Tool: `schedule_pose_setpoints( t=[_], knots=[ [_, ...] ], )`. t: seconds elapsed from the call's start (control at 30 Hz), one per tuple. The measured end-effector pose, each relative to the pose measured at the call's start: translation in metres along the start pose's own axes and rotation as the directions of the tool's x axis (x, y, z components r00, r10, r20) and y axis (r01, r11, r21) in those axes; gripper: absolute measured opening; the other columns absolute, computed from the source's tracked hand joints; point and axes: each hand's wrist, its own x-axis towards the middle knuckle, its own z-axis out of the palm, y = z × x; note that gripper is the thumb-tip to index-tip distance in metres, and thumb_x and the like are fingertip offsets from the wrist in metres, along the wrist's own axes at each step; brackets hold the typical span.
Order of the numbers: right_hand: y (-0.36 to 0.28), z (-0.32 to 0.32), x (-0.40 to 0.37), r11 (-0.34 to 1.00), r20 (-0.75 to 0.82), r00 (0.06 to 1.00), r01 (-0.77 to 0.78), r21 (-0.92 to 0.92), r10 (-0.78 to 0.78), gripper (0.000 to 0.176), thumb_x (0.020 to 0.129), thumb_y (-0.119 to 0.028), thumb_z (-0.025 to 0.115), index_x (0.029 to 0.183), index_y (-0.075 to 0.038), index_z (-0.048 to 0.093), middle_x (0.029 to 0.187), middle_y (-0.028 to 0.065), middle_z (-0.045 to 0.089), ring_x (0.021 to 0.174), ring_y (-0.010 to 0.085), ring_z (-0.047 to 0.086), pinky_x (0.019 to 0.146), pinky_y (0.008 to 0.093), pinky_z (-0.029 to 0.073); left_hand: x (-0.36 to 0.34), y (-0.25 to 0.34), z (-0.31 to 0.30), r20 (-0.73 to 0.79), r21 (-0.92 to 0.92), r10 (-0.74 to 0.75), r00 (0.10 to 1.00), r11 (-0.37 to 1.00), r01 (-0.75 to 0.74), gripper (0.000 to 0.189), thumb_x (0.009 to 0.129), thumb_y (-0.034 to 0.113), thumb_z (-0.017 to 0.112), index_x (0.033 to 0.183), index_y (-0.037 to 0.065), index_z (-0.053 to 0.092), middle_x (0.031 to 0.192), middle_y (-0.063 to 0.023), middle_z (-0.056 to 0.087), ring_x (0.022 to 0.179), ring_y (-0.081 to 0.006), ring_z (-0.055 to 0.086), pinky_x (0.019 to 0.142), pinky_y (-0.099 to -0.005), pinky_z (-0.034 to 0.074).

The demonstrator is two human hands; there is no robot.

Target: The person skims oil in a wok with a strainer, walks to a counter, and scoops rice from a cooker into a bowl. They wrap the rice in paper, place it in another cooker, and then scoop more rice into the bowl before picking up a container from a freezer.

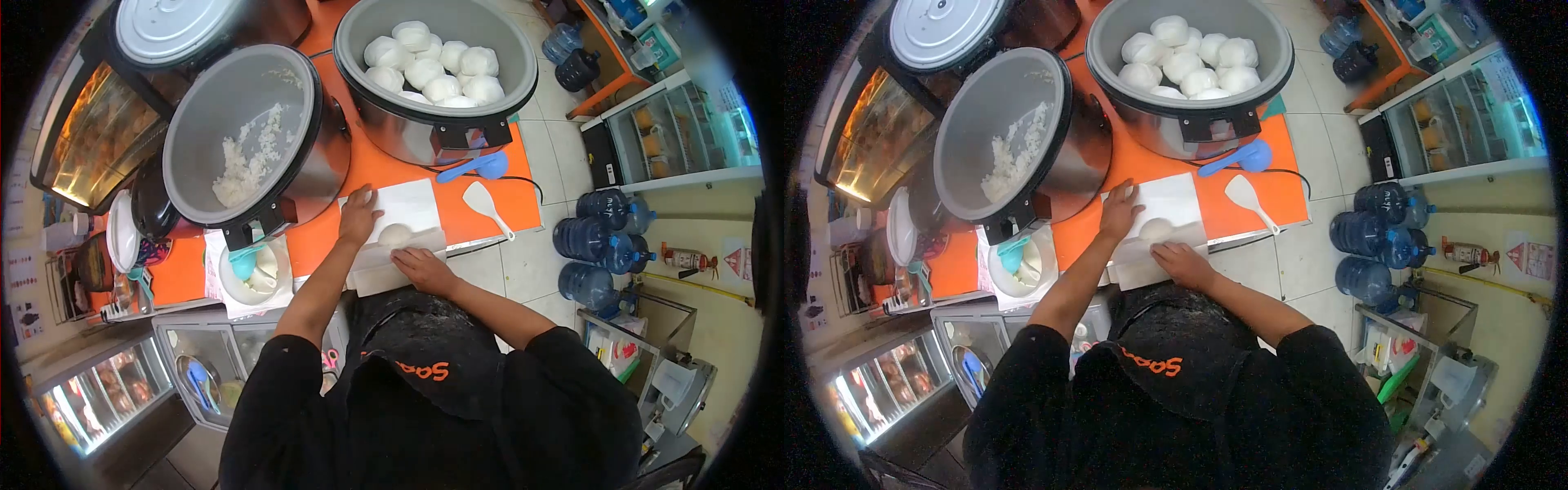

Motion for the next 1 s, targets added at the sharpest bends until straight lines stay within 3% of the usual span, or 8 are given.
schedule_pose_setpoints(
  t=[0.23,0.33,0.43,0.53,0.73,0.83,0.93,1.0],
  knots=[
    [0.003,-0.002,-0.001,1.0,0.033,0.999,-0.011,0.002,0.011,0.052,0.081,-0.008,0.06,0.132,0.001,0.057,0.138,0.0107,0.056,0.124,0.0275,0.053,0.1,0.0403,0.044,0.006,-0.003,-0.001,-0.133,-0.08,0.117,0.984,0.988,-0.129,0.025,0.084,0.017,0.074,0.105,0.004,0.071,0.132,-0.0091,0.062,0.126,-0.0281,0.055,0.103,-0.0409,0.046],
    [0.006,-0.007,0.0,1.0,0.033,0.999,-0.006,0.008,0.005,0.052,0.08,-0.009,0.062,0.131,0.001,0.058,0.139,0.0102,0.055,0.124,0.0277,0.053,0.1,0.0403,0.044,0.022,-0.003,-0.018,0.02,-0.287,0.075,0.997,0.956,-0.066,0.021,0.082,0.015,0.077,0.098,0.003,0.07,0.117,-0.0107,0.069,0.113,-0.0302,0.062,0.097,-0.0429,0.048],
    [0.008,-0.011,0.002,1.0,0.047,0.999,-0.002,0.024,0.001,0.05,0.079,-0.012,0.064,0.127,0.001,0.059,0.138,0.0105,0.054,0.124,0.0279,0.052,0.099,0.0402,0.045,0.036,0.002,-0.04,0.302,-0.303,-0.11,0.947,0.931,0.204,0.02,0.079,0.012,0.079,0.093,0.002,0.068,0.107,-0.0137,0.071,0.098,-0.0321,0.068,0.09,-0.044,0.051],
    [0.012,-0.013,0.004,0.998,0.053,0.998,0.013,0.059,-0.016,0.05,0.078,-0.012,0.066,0.126,0.0,0.06,0.137,0.0101,0.054,0.125,0.0279,0.052,0.1,0.0412,0.044,0.049,0.007,-0.048,0.249,-0.403,-0.152,0.956,0.882,0.245,0.019,0.077,0.009,0.079,0.092,0.002,0.069,0.098,-0.0145,0.073,0.09,-0.0316,0.07,0.082,-0.0427,0.052],
    [0.017,-0.02,0.007,0.996,0.126,0.992,0.004,0.088,-0.015,0.046,0.083,-0.014,0.069,0.127,-0.005,0.061,0.136,0.0091,0.056,0.125,0.0283,0.053,0.101,0.0432,0.043,0.055,0.002,-0.045,0.252,-0.247,-0.01,0.968,0.966,0.074,0.012,0.085,0.014,0.071,0.093,0.006,0.073,0.085,-0.0112,0.074,0.085,-0.0289,0.071,0.087,-0.0412,0.05],
    [0.021,-0.02,0.007,0.995,0.127,0.992,0.011,0.103,-0.024,0.044,0.084,-0.015,0.07,0.126,-0.007,0.061,0.136,0.0088,0.056,0.125,0.0282,0.052,0.1,0.0428,0.042,0.053,-0.003,-0.038,0.262,-0.072,0.046,0.964,0.997,-0.028,0.014,0.088,0.017,0.067,0.096,0.008,0.074,0.093,-0.0111,0.075,0.087,-0.028,0.071,0.099,-0.0466,0.044],
    [0.025,-0.024,0.009,0.988,0.103,0.995,-0.022,0.154,0.006,0.042,0.085,-0.018,0.07,0.125,-0.008,0.062,0.136,0.0082,0.055,0.125,0.0283,0.052,0.099,0.0437,0.041,0.044,0.01,-0.051,0.231,0.068,0.13,0.964,0.986,-0.15,0.016,0.091,0.018,0.065,0.101,0.009,0.073,0.093,-0.0082,0.075,0.088,-0.0285,0.07,0.093,-0.0434,0.049],
    [0.034,-0.027,0.013,0.973,0.104,0.992,-0.096,0.211,0.075,0.041,0.086,-0.02,0.07,0.126,-0.01,0.062,0.135,0.0076,0.056,0.124,0.0279,0.052,0.1,0.0462,0.04,0.038,0.012,-0.061,0.053,-0.016,0.323,0.945,0.946,-0.323,0.014,0.092,0.018,0.065,0.1,0.011,0.072,0.099,-0.0083,0.074,0.094,-0.0291,0.069,0.093,-0.0424,0.048]
  ],
)
